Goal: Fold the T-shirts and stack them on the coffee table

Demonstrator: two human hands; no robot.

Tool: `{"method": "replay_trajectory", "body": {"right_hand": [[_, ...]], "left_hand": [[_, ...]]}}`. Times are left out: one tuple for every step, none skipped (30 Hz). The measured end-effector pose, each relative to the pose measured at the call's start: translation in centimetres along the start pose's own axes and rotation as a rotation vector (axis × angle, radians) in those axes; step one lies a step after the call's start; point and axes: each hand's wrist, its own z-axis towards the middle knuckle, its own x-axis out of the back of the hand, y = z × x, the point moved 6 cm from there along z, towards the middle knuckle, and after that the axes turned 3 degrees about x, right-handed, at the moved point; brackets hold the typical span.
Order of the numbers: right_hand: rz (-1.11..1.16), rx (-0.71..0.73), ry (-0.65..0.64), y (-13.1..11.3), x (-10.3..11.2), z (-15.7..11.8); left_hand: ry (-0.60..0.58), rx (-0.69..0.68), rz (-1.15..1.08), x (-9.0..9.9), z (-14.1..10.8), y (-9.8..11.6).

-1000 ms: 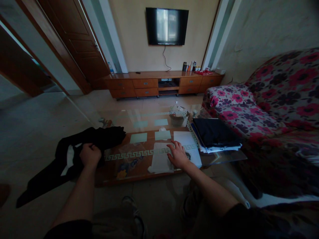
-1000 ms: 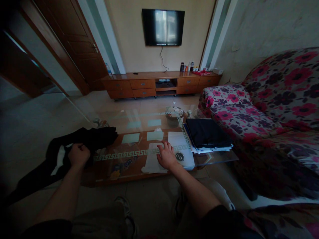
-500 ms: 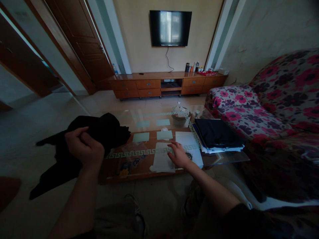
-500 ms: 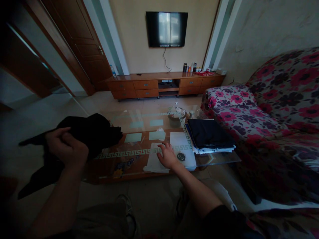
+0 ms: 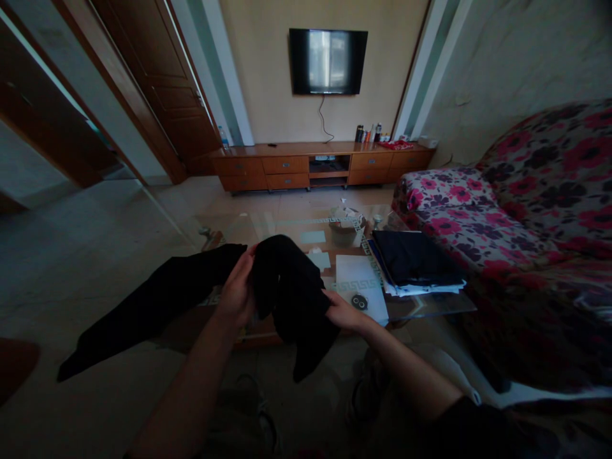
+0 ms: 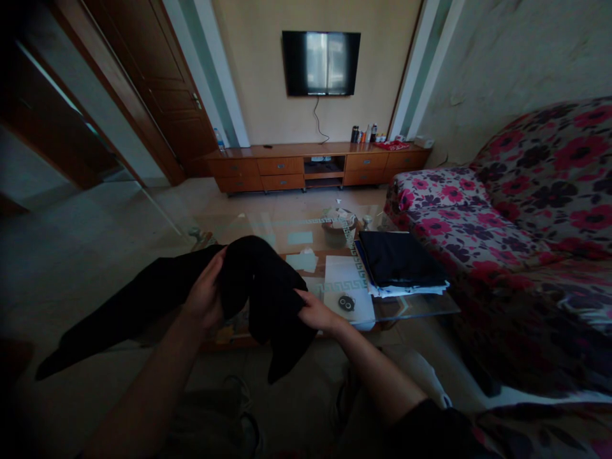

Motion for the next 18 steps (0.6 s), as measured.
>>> {"method": "replay_trajectory", "body": {"right_hand": [[0.132,-0.084,0.041,0.1,0.2,-0.2],[0.268,-0.166,0.097,0.2,0.6,-0.4],[0.405,-0.239,0.153,0.2,0.9,-0.6],[0.535,-0.293,0.199,-0.1,1.3,-0.8],[0.653,-0.325,0.228,-0.5,1.7,-0.9],[0.751,-0.334,0.247,-1.0,2.2,-0.9],[0.829,-0.329,0.263,-1.5,2.8,-0.9],[0.888,-0.318,0.281,-2.0,3.4,-0.8],[0.928,-0.305,0.299,-2.3,4.0,-0.8],[0.955,-0.297,0.311,-2.6,4.5,-0.8],[0.972,-0.296,0.318,-2.7,4.8,-0.8],[0.983,-0.296,0.321,-2.7,5.1,-0.9],[0.990,-0.296,0.318,-2.7,5.2,-1.0],[0.994,-0.293,0.310,-2.8,5.2,-1.1],[0.995,-0.282,0.298,-2.8,5.2,-1.2],[0.994,-0.265,0.280,-2.9,5.0,-1.4],[0.995,-0.244,0.256,-3.1,4.8,-1.5],[0.999,-0.216,0.229,-3.3,4.6,-1.5]], "left_hand": [[-0.047,0.029,0.015,-0.1,0.3,-1.1],[-0.078,0.044,0.050,-0.2,0.5,-2.1],[-0.091,0.040,0.113,-0.1,0.7,-2.8],[-0.099,0.026,0.196,-0.1,0.8,-3.3],[-0.108,0.005,0.286,-0.1,0.8,-3.7],[-0.128,-0.022,0.374,-0.2,0.7,-3.9],[-0.168,-0.051,0.450,-0.5,0.4,-3.9],[-0.228,-0.083,0.514,-1.0,0.1,-4.0],[-0.296,-0.118,0.566,-1.6,-0.3,-3.9],[-0.359,-0.156,0.612,-2.2,-0.8,-3.9],[-0.416,-0.194,0.654,-2.8,-1.4,-3.8],[-0.461,-0.226,0.689,-3.3,-1.8,-3.8],[-0.490,-0.253,0.716,-3.7,-2.2,-3.8],[-0.508,-0.277,0.736,-3.9,-2.5,-3.8],[-0.520,-0.299,0.749,-4.1,-2.8,-3.8],[-0.530,-0.319,0.758,-4.2,-2.9,-3.9],[-0.528,-0.342,0.762,-4.1,-3.0,-4.0],[-0.512,-0.365,0.763,-4.0,-3.0,-4.1]]}}
